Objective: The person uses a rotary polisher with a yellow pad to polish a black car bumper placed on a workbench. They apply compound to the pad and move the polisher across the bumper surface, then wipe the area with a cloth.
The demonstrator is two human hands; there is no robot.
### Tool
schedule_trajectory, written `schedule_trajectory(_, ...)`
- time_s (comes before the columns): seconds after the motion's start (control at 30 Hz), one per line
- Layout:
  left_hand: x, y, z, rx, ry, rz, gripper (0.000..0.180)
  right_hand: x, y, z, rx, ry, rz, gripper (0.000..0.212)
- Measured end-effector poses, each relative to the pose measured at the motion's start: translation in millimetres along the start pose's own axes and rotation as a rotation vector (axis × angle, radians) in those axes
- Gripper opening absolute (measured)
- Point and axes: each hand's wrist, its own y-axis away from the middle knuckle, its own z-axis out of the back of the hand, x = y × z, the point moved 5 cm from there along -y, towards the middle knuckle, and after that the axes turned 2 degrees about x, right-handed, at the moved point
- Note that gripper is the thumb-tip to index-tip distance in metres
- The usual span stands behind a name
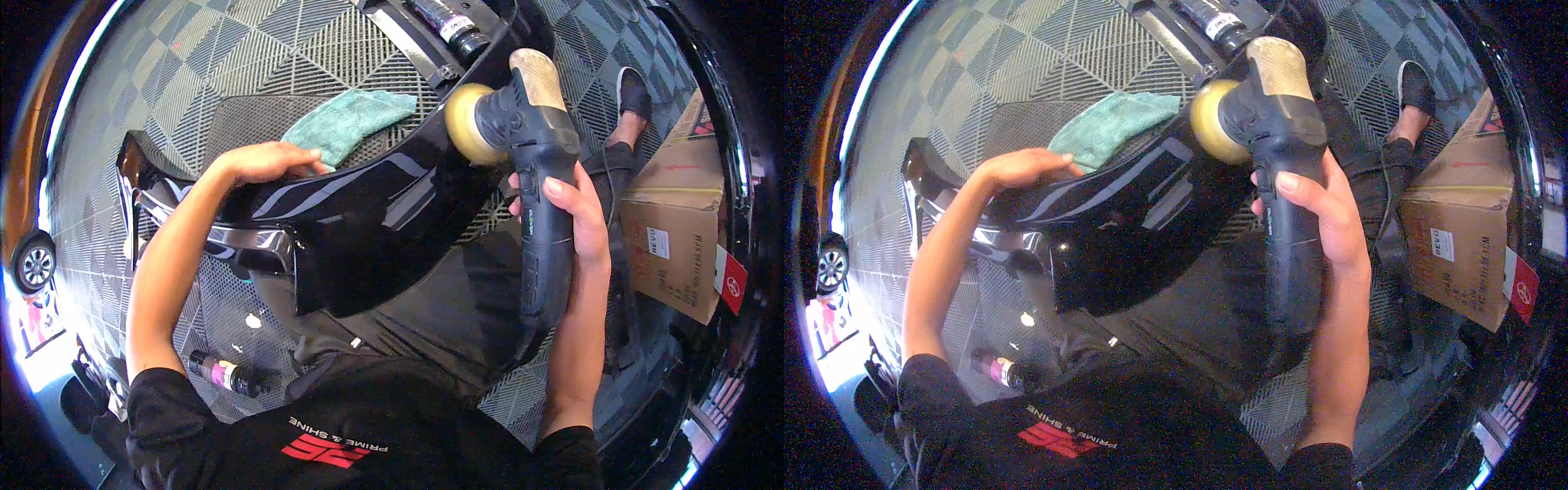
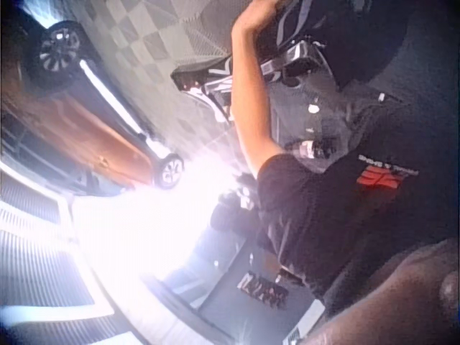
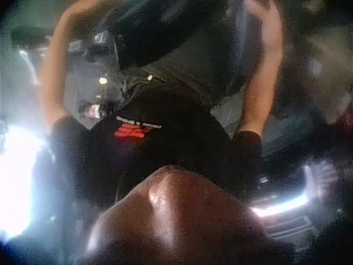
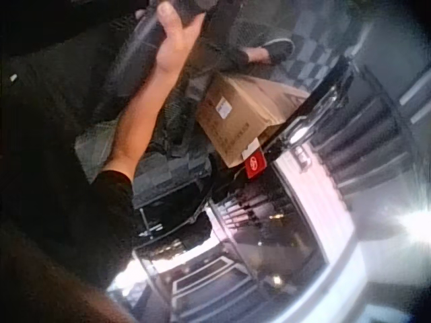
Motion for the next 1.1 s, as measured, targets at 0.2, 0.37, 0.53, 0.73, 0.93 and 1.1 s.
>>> schedule_trajectory(0.2, -5, 14, 26, -0.317, 0.143, -0.136, 0.064, 1, -3, -51, 0.134, 0.064, 0.017, 0.072)
schedule_trajectory(0.37, -49, 46, 15, -0.572, 0.492, -0.507, 0.066, -2, 7, -88, 0.280, -0.002, -0.016, 0.087)
schedule_trajectory(0.53, -71, 65, -43, -0.550, 0.656, -0.999, 0.063, -12, 12, -124, 0.390, 0.144, 0.052, 0.104)
schedule_trajectory(0.73, -91, 71, -101, -0.823, 0.547, -1.057, 0.071, -26, 18, -141, 0.457, 0.232, 0.037, 0.108)
schedule_trajectory(0.93, -131, 32, -94, -0.850, 0.498, -0.933, 0.059, -19, 10, -102, 0.423, 0.125, 0.022, 0.104)
schedule_trajectory(1.1, -187, -20, -79, -0.943, 0.293, -1.007, 0.043, -5, -10, -50, 0.291, 0.061, 0.083, 0.078)
